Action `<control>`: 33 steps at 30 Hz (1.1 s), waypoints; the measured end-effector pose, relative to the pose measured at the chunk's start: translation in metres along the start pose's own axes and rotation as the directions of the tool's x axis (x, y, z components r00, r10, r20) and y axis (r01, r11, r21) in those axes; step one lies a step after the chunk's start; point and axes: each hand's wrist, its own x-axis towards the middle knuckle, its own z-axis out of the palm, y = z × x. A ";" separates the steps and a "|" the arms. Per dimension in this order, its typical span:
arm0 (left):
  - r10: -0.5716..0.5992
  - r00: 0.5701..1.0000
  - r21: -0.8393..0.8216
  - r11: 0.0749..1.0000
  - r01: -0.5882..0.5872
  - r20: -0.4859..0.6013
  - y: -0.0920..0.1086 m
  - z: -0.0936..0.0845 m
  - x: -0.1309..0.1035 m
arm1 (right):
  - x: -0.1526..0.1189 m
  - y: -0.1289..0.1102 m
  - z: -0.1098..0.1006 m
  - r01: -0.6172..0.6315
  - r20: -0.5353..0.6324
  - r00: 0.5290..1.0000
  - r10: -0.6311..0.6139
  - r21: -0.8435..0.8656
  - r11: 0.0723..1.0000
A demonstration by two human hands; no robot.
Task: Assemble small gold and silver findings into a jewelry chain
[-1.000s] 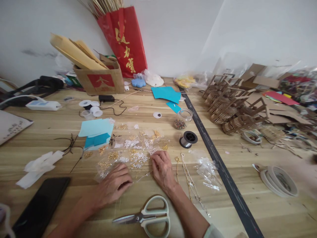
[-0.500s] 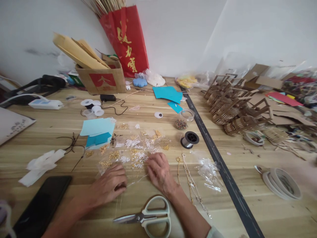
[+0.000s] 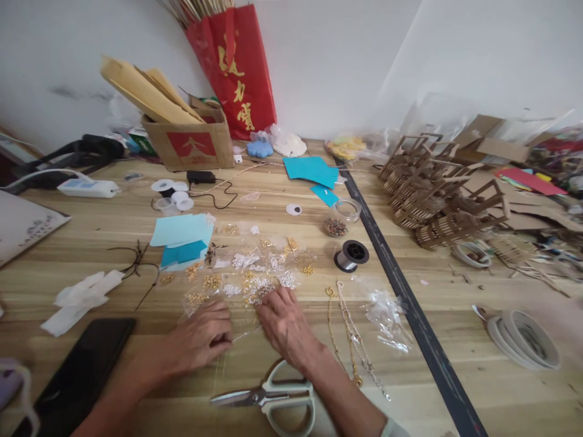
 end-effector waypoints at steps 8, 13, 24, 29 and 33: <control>-0.008 1.000 0.003 1.000 0.008 -0.024 0.002 0.000 0.002 | 0.001 -0.002 0.005 0.000 0.043 0.999 0.002 -0.049 0.999; 0.002 1.000 0.015 1.000 -0.002 -0.012 0.004 0.001 0.002 | 0.001 0.000 0.010 0.003 0.036 0.999 0.000 -0.084 0.996; 0.020 0.999 0.004 1.000 -0.020 -0.032 -0.002 0.005 -0.001 | 0.000 0.004 0.013 -0.011 0.035 0.999 0.014 -0.088 0.996; 0.017 1.000 -0.002 1.000 -0.017 -0.012 -0.001 0.002 -0.001 | 0.000 0.005 0.011 -0.015 0.034 0.999 0.017 -0.076 0.997; 0.023 1.000 0.006 1.000 -0.023 -0.017 0.001 -0.001 -0.001 | 0.000 0.004 0.010 -0.012 0.029 0.999 0.014 -0.071 0.997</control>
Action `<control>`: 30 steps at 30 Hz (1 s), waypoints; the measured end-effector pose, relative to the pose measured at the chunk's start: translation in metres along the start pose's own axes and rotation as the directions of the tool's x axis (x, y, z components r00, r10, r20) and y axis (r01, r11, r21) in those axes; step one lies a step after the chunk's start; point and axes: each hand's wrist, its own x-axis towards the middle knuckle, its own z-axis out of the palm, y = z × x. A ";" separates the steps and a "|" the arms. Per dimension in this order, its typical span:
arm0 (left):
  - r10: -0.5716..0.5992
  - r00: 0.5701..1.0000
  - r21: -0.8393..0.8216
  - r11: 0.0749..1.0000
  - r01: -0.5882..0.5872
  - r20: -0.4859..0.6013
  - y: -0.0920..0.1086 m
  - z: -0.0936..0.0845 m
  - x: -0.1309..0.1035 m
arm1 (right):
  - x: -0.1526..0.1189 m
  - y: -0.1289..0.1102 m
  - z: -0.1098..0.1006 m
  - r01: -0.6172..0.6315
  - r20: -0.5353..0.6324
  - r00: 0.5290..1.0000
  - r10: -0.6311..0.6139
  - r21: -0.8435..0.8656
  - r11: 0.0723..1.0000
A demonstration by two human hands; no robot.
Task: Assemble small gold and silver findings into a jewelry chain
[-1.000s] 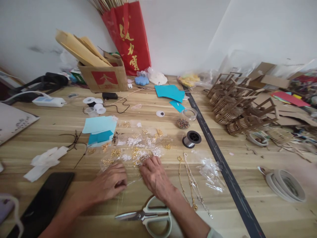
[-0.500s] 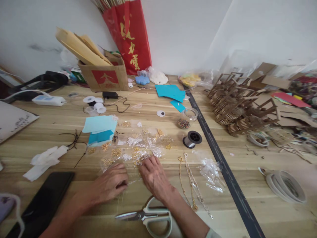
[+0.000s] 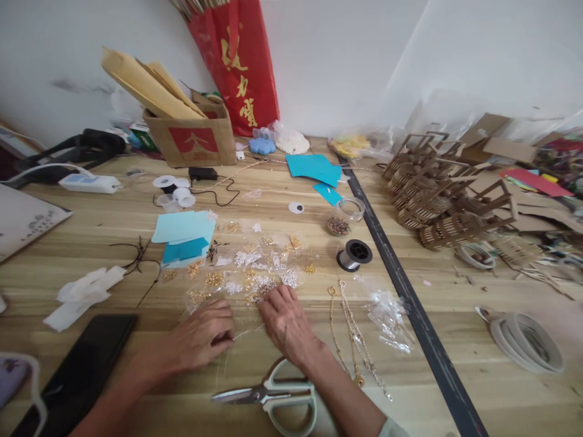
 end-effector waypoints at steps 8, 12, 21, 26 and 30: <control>-0.103 0.982 0.035 0.993 0.109 -0.156 0.000 0.000 0.006 | 0.003 0.000 0.000 -0.006 -0.008 1.000 0.006 -0.047 0.999; -0.135 0.959 -0.031 0.991 0.132 -0.250 -0.001 0.003 0.010 | 0.002 0.001 0.002 -0.008 -0.002 1.000 0.008 -0.067 0.998; -0.170 0.927 -0.109 0.984 0.142 -0.333 -0.006 0.011 0.015 | 0.001 0.003 0.003 -0.006 -0.020 1.000 0.005 -0.057 0.998; -0.158 0.921 -0.096 0.987 0.133 -0.356 -0.007 0.012 0.015 | 0.001 0.004 0.003 -0.001 -0.034 0.999 -0.001 -0.050 0.999; -0.119 0.937 -0.081 0.992 0.098 -0.328 -0.005 0.011 0.016 | 0.001 0.004 0.002 -0.003 -0.040 0.999 0.002 -0.034 0.999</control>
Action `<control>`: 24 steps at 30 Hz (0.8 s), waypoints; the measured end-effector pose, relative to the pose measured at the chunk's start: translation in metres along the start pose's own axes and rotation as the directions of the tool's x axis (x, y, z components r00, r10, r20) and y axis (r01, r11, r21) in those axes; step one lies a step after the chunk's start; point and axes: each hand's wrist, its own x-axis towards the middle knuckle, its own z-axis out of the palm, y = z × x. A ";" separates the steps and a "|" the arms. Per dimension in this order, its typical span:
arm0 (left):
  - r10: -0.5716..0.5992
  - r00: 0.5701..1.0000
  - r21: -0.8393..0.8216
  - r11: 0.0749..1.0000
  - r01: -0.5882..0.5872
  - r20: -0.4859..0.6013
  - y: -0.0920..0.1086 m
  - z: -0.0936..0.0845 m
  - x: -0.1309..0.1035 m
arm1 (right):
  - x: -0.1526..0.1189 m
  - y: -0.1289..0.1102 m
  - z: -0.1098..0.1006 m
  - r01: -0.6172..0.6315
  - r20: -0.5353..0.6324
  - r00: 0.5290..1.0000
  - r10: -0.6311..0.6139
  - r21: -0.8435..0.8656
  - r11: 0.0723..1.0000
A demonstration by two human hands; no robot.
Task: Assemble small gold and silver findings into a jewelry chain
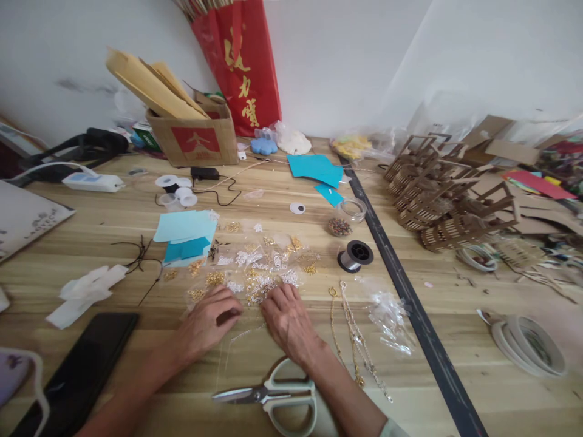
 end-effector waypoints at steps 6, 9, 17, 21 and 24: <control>0.025 0.999 0.010 1.000 -0.026 0.039 0.002 0.002 -0.001 | 0.000 -0.001 -0.004 -0.010 -0.003 1.000 0.010 0.011 1.000; 0.038 0.997 0.016 0.999 -0.039 0.067 0.002 0.004 -0.002 | 0.000 -0.001 -0.005 -0.021 -0.002 1.000 0.021 0.026 0.999; 0.087 0.994 0.052 0.994 -0.091 0.072 -0.001 0.009 -0.003 | 0.000 0.003 -0.004 -0.027 -0.040 0.999 0.030 0.054 0.998; 0.093 0.995 0.077 0.992 -0.095 0.039 -0.002 0.012 -0.003 | 0.001 0.005 -0.003 -0.043 -0.064 0.997 0.046 0.056 0.998; 0.094 0.996 0.088 0.992 -0.093 -0.003 -0.002 0.014 -0.002 | 0.004 0.004 -0.003 -0.073 -0.053 0.996 0.077 0.064 0.995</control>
